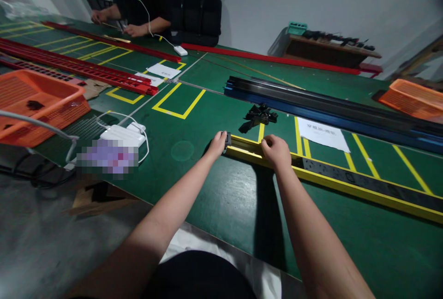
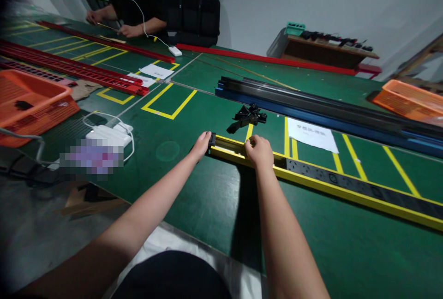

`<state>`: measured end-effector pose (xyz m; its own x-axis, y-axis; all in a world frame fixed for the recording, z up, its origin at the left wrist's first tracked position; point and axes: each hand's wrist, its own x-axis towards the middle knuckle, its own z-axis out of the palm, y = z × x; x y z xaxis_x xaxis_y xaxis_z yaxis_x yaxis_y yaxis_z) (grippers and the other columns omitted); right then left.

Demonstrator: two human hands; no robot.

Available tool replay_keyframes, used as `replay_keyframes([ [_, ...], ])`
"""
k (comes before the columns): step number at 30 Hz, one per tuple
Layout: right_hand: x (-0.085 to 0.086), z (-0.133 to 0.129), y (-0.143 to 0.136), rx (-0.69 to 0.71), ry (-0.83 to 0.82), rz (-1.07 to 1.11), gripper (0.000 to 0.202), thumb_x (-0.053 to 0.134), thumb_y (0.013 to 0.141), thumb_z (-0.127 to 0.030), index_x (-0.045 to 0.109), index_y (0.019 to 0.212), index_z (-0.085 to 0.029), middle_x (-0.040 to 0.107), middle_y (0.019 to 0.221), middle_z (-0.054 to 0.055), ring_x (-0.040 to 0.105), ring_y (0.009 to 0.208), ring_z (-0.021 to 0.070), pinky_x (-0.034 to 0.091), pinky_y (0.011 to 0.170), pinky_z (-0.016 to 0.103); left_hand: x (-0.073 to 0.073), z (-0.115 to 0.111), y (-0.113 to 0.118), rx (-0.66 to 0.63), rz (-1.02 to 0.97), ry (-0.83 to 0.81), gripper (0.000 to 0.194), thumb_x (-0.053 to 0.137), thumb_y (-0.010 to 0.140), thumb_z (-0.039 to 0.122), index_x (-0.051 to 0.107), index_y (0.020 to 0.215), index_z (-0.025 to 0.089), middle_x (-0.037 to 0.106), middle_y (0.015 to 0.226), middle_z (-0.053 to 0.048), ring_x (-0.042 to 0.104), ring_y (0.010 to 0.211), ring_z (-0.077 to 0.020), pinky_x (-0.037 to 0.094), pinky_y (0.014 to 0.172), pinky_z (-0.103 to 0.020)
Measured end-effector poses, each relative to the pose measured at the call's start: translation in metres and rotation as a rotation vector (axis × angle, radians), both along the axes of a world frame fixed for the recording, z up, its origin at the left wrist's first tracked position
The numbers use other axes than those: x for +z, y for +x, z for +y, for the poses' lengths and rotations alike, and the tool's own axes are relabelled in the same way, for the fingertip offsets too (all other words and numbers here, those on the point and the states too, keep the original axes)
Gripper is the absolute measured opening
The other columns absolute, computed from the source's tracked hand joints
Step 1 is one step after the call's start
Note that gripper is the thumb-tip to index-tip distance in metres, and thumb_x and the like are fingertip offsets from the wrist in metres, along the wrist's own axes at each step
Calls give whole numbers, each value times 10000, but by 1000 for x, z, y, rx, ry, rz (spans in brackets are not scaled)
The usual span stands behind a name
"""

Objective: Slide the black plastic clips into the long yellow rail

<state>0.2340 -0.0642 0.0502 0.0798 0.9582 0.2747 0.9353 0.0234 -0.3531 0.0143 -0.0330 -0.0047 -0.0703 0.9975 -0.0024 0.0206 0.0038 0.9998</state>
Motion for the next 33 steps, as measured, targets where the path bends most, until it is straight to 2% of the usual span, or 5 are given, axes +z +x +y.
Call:
replay_keyframes([
  [8,2,-2,-1,-40,-11,2,260,427,795,-354,638,842,-210,658,852,64,556,793,204,397,681,295,0,3,1,-36,-108,-56,328,504,792,507,570,783,186,602,686,-31,580,807,-200,442,772,-307],
  [14,4,-3,-2,-73,-37,-1,276,426,796,-362,652,852,-214,660,840,66,551,772,205,384,647,288,-4,6,0,-62,-97,-33,355,491,786,534,551,788,183,587,710,-24,561,764,-178,427,773,-302],
  [21,6,-3,-3,-85,-55,-4,283,424,795,-359,660,842,-210,662,836,66,551,746,192,364,615,272,-4,-2,3,125,100,28,291,396,859,442,531,798,192,561,723,-18,528,737,-154,396,741,-266],
  [24,8,-4,-4,-88,-64,-14,288,419,800,-365,657,843,-208,662,829,60,550,742,186,352,606,265,-6,-1,-1,153,115,11,292,347,879,417,519,800,195,574,731,-19,536,725,-151,401,730,-265],
  [33,7,-4,-4,-109,-92,-23,299,411,808,-375,656,853,-210,660,839,65,548,739,182,345,597,256,-3,5,-5,-11,150,-17,286,379,872,390,546,803,169,597,775,-27,536,775,-150,399,739,-249],
])
